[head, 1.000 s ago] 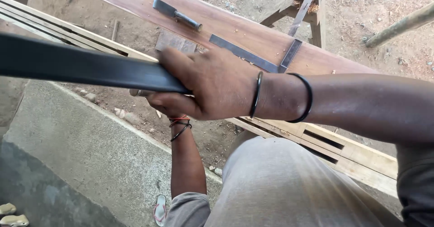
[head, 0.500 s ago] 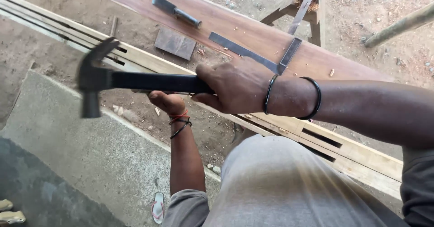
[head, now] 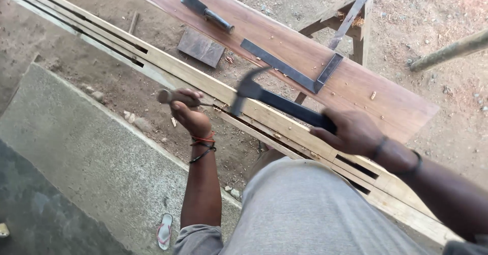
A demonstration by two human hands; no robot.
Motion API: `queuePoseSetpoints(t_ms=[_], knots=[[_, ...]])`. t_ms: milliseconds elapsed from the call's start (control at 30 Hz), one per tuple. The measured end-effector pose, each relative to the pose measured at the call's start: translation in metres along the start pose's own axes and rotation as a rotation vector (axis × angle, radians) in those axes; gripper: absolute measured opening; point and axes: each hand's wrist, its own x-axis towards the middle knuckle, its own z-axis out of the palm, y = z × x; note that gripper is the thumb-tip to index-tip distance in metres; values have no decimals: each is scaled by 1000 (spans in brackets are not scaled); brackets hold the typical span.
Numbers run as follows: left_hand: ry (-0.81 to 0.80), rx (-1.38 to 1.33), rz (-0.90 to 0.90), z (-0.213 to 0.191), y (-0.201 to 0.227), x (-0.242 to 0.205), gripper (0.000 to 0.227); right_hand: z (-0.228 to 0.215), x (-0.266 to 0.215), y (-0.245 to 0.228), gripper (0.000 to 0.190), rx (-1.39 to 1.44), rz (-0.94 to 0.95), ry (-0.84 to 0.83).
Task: Use a hammer and chisel to carve out a groove in a wooden board.
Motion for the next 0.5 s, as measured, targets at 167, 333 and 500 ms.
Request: queuePoseSetpoints(t_ms=[167, 333, 500], knots=[[-269, 334, 303, 40, 23, -53, 63, 54, -41, 56, 51, -1, 113, -38], [-67, 563, 331, 12, -11, -10, 62, 77, -66, 57, 54, -21, 250, -176], [335, -33, -351, -24, -29, 86, 68, 93, -66, 59, 55, -33, 311, -125]])
